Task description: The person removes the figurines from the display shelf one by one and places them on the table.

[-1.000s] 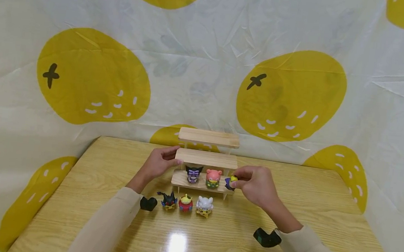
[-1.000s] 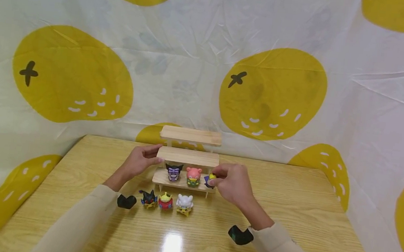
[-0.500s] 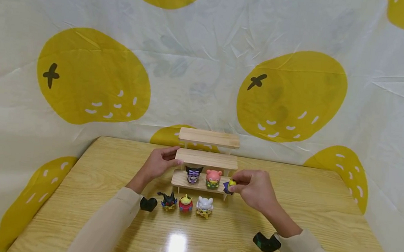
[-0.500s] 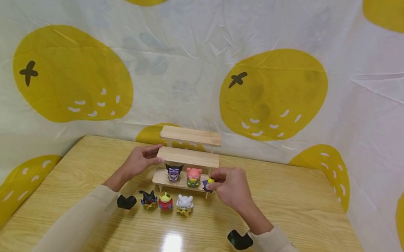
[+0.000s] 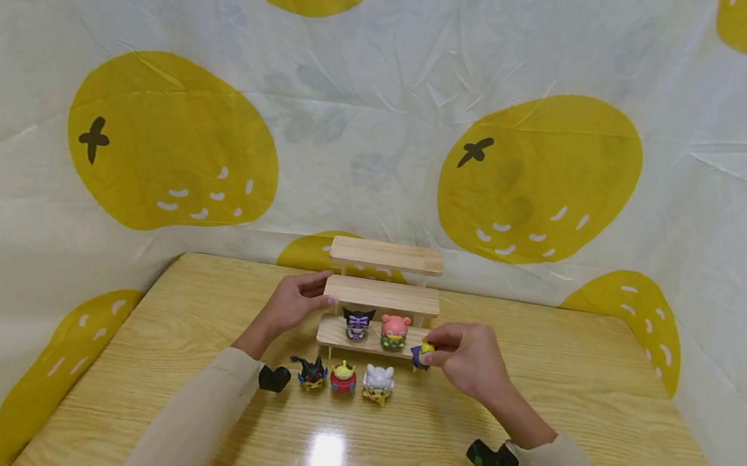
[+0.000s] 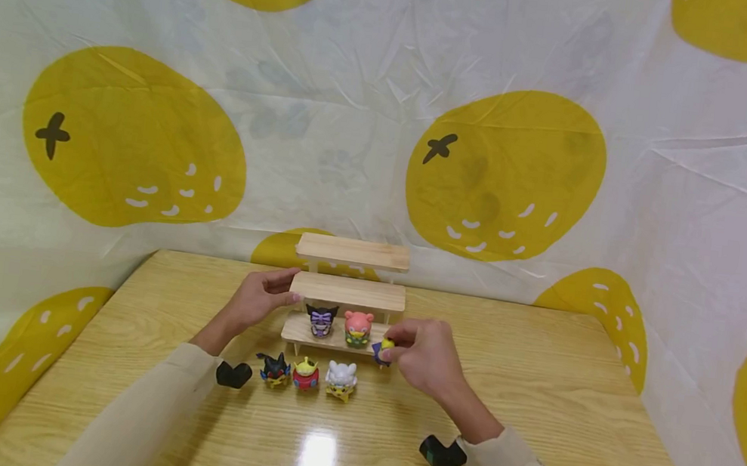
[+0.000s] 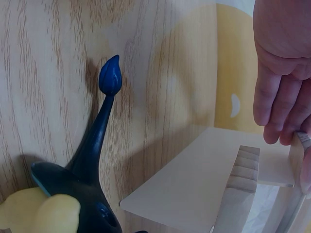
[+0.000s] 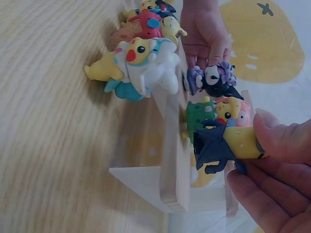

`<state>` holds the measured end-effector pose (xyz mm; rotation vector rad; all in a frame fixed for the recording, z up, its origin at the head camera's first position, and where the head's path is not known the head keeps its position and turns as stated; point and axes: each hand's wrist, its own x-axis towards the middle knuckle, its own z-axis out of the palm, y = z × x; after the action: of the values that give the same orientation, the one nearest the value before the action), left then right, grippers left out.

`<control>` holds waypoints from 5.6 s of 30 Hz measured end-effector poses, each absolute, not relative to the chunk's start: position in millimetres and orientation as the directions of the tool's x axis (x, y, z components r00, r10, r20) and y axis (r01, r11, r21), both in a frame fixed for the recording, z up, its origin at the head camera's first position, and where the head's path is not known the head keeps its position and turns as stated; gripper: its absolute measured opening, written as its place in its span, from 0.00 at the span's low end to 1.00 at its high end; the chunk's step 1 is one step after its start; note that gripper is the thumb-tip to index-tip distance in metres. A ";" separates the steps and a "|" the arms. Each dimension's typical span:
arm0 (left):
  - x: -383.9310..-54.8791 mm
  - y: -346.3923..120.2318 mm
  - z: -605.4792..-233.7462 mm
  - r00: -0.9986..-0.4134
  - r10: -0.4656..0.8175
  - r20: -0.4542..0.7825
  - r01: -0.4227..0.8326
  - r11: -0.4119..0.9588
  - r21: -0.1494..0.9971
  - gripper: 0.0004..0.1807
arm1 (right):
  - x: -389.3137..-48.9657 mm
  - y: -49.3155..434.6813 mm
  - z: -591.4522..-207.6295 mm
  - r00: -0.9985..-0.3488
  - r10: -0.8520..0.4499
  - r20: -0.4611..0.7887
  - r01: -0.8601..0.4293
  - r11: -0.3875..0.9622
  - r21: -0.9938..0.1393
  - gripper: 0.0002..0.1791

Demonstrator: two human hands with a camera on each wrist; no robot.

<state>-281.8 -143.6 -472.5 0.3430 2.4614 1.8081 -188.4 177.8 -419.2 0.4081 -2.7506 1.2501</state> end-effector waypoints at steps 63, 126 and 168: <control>-273.9 -143.1 -488.1 -0.979 0.196 0.054 0.113 0.306 0.945 0.35 | -177.7 186.2 -479.9 -0.946 -0.317 0.073 -0.222 0.468 -0.855 0.09; -284.2 -146.6 -475.2 -0.971 0.224 0.085 0.152 0.303 0.941 0.35 | -184.7 190.7 -498.4 -0.827 -0.531 0.184 -0.460 0.450 -0.765 0.16; -285.3 -144.8 -474.2 -0.969 0.229 0.089 0.153 0.279 0.948 0.35 | -220.2 159.7 -439.1 -0.963 -0.260 0.065 -0.172 0.415 -0.893 0.27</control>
<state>-285.3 -144.8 -474.2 0.3682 2.4597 1.8122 -220.2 159.7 -439.1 0.4152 -2.7119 1.6955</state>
